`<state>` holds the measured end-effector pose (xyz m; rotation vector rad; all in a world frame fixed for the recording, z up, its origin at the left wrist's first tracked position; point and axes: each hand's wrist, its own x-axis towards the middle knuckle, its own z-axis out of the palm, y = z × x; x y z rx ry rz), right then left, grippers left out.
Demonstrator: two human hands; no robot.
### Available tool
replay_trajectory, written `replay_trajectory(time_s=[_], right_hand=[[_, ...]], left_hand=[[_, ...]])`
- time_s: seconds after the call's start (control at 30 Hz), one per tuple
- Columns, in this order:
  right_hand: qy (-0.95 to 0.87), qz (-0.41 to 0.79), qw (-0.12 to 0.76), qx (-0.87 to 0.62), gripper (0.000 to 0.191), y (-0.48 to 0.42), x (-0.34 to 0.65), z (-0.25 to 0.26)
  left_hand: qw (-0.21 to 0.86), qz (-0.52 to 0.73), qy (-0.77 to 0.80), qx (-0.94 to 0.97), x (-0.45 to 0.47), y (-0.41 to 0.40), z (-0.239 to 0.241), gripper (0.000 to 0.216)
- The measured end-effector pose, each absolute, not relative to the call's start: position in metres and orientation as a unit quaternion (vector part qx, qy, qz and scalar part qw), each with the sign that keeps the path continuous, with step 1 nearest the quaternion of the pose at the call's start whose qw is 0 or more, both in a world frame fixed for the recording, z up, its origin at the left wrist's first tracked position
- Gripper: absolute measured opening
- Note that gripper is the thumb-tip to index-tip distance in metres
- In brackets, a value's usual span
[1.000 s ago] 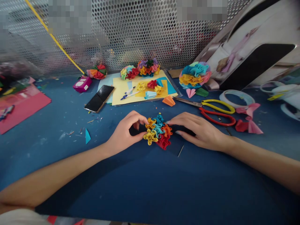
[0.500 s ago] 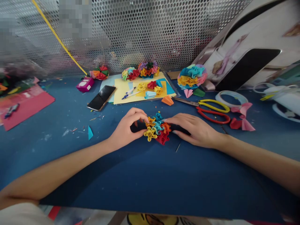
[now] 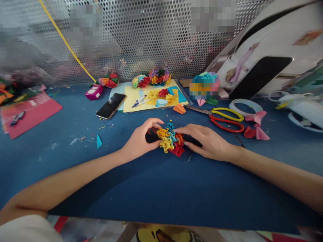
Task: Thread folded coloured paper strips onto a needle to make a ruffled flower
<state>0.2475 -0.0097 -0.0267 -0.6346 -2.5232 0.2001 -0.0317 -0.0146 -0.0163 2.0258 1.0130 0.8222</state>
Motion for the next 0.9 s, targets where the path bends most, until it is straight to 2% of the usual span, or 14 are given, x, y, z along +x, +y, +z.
replay_trajectory(time_s=[0.37,0.57,0.63,0.73,0.83,0.9], right_hand=[[-0.912,0.078,0.267,-0.303,0.042,-0.020,0.237,-0.024],[-0.912,0.032,0.279,-0.298,0.048,-0.025,0.228,0.002],[-0.915,0.029,0.298,-0.271,0.044,-0.026,0.223,0.013],[-0.916,0.017,0.325,-0.235,0.027,-0.026,0.213,0.025],[-0.925,-0.027,0.321,-0.201,0.011,-0.024,0.205,0.030],[-0.931,-0.076,0.309,-0.181,0.010,-0.020,0.202,0.030]], left_hand=[[0.336,0.344,0.335,0.810,-0.033,-0.018,-0.001,0.039],[0.272,0.317,0.348,0.839,-0.036,-0.023,0.013,0.048],[0.239,0.299,0.348,0.856,-0.036,-0.024,0.018,0.052],[0.195,0.256,0.348,0.880,-0.036,-0.025,0.027,0.058],[0.202,0.228,0.347,0.887,-0.034,-0.022,0.034,0.060],[0.226,0.227,0.345,0.883,-0.032,-0.019,0.036,0.060]])
